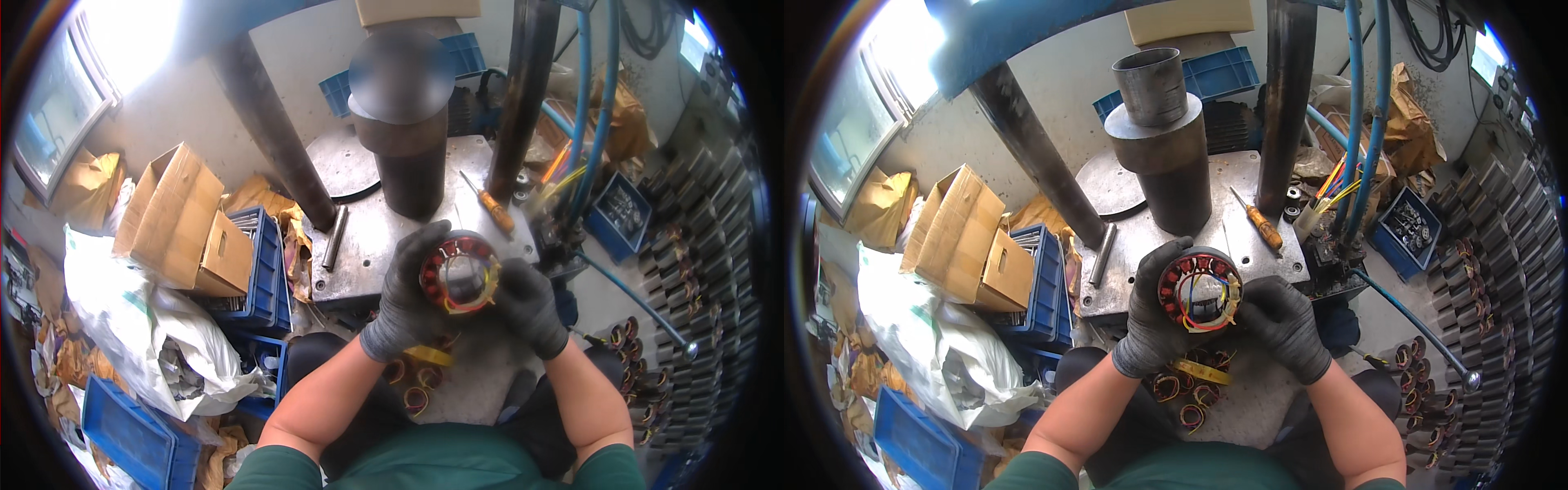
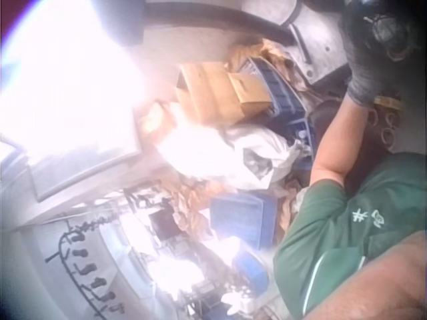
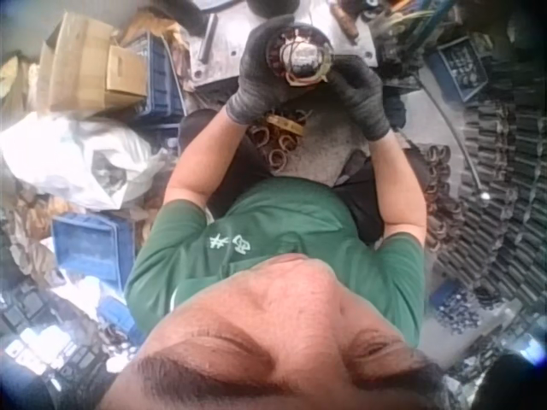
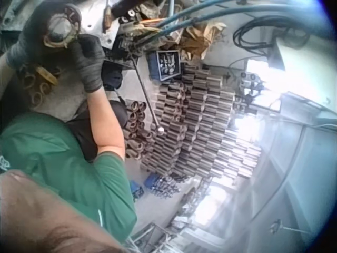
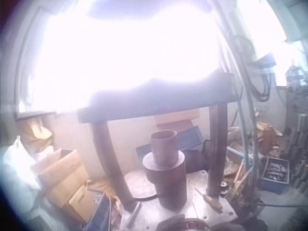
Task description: The worker assembles motor components, specifically placing stators with copper windings into metal housings and using a hydraulic press to secure them.
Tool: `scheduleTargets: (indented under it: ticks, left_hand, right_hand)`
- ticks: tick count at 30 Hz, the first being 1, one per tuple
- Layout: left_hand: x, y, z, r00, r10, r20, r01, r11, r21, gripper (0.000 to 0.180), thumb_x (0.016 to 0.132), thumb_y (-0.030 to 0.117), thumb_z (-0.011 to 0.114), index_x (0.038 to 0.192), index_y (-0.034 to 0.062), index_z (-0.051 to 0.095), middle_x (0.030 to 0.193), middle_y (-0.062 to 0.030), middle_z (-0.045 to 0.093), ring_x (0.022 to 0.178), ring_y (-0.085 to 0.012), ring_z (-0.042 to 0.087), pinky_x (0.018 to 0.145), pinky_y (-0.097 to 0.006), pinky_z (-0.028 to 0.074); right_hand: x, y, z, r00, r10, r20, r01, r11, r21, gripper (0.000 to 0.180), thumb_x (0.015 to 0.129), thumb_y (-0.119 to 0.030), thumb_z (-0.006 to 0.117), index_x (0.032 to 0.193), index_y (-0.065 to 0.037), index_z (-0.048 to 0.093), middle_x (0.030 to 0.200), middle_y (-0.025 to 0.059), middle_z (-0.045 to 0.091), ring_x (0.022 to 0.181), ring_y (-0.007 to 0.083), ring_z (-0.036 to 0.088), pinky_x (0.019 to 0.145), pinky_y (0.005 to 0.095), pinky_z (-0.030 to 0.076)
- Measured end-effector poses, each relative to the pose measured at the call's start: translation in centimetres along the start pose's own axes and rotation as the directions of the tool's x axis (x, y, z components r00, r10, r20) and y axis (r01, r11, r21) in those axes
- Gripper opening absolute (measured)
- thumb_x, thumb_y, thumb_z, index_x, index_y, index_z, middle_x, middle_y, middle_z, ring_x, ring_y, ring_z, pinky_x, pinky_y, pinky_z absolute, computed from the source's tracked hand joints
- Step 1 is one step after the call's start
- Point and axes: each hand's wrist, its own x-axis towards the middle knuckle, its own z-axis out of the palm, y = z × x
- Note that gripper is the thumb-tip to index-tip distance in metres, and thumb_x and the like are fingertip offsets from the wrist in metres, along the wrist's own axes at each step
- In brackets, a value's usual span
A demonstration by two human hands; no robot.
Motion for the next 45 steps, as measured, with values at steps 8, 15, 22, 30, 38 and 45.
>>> scheduleTargets:
  ticks: [8,15,22,30,38,45]
  left_hand:
    - [0.1,-0.3,1.8,0.995,-0.098,-0.018,0.092,0.974,-0.205,0.110,0.066,0.011,0.097,0.151,0.0045,0.028,0.137,-0.0148,0.054,0.126,-0.0248,0.060,0.106,-0.041,0.053]
    - [-0.5,-0.4,2.7,0.997,-0.074,0.018,0.075,0.993,-0.087,0.103,0.065,0.014,0.099,0.147,0.0046,0.037,0.137,-0.0141,0.051,0.127,-0.0252,0.058,0.110,-0.040,0.051]
    - [-0.4,-0.1,3.0,0.999,-0.037,0.036,0.037,0.999,0.004,0.107,0.061,0.017,0.101,0.146,0.0043,0.038,0.135,-0.0135,0.051,0.125,-0.0251,0.058,0.107,-0.039,0.052]
    - [-1.0,0.1,3.8,0.987,-0.154,0.048,0.160,0.970,-0.181,0.098,0.068,0.015,0.097,0.145,0.0030,0.038,0.135,-0.0149,0.055,0.122,-0.0250,0.061,0.107,-0.040,0.052]
    - [0.5,0.6,2.9,0.884,-0.436,0.167,0.463,0.773,-0.433,0.071,0.092,0.041,0.076,0.146,0.0044,0.047,0.139,-0.0145,0.059,0.121,-0.0239,0.064,0.106,-0.037,0.051]
    - [4.8,2.2,-0.8,0.750,-0.487,0.448,0.513,0.002,-0.858,0.102,0.082,0.075,0.066,0.152,0.0050,0.043,0.141,-0.0245,0.057,0.120,-0.0373,0.062,0.104,-0.050,0.050]
  right_hand:
    - [0.2,0.4,0.0,0.952,-0.306,-0.026,0.305,0.933,0.192,0.091,0.078,-0.005,0.088,0.154,-0.009,0.039,0.155,0.0150,0.045,0.112,0.0202,0.067,0.095,0.0335,0.057]
    - [0.8,-1.1,0.3,0.911,-0.406,0.073,0.405,0.848,-0.343,0.120,0.063,-0.041,0.098,0.155,-0.002,0.032,0.150,0.0264,0.047,0.129,0.0374,0.058,0.107,0.0461,0.051]
    - [0.7,-0.7,-0.2,0.823,-0.563,0.073,0.520,0.696,-0.494,0.115,0.062,-0.044,0.098,0.152,-0.005,0.039,0.140,0.0231,0.056,0.123,0.0383,0.062,0.102,0.0460,0.054]
    - [0.7,-2.3,0.5,0.830,-0.557,-0.036,0.478,0.742,-0.470,0.096,0.063,-0.037,0.099,0.140,-0.003,0.054,0.126,0.0197,0.063,0.111,0.0351,0.067,0.093,0.0446,0.057]
    - [1.4,-1.9,-1.3,0.954,-0.294,-0.064,0.295,0.955,0.006,0.082,0.078,-0.041,0.090,0.138,0.002,0.054,0.113,0.0190,0.064,0.108,0.0315,0.065,0.091,0.0426,0.054]
    - [2.2,-2.3,-5.9,0.943,-0.304,0.136,0.331,0.901,-0.281,0.031,0.096,-0.029,0.068,0.116,-0.005,0.072,0.112,0.0184,0.067,0.105,0.0361,0.068,0.093,0.0404,0.053]
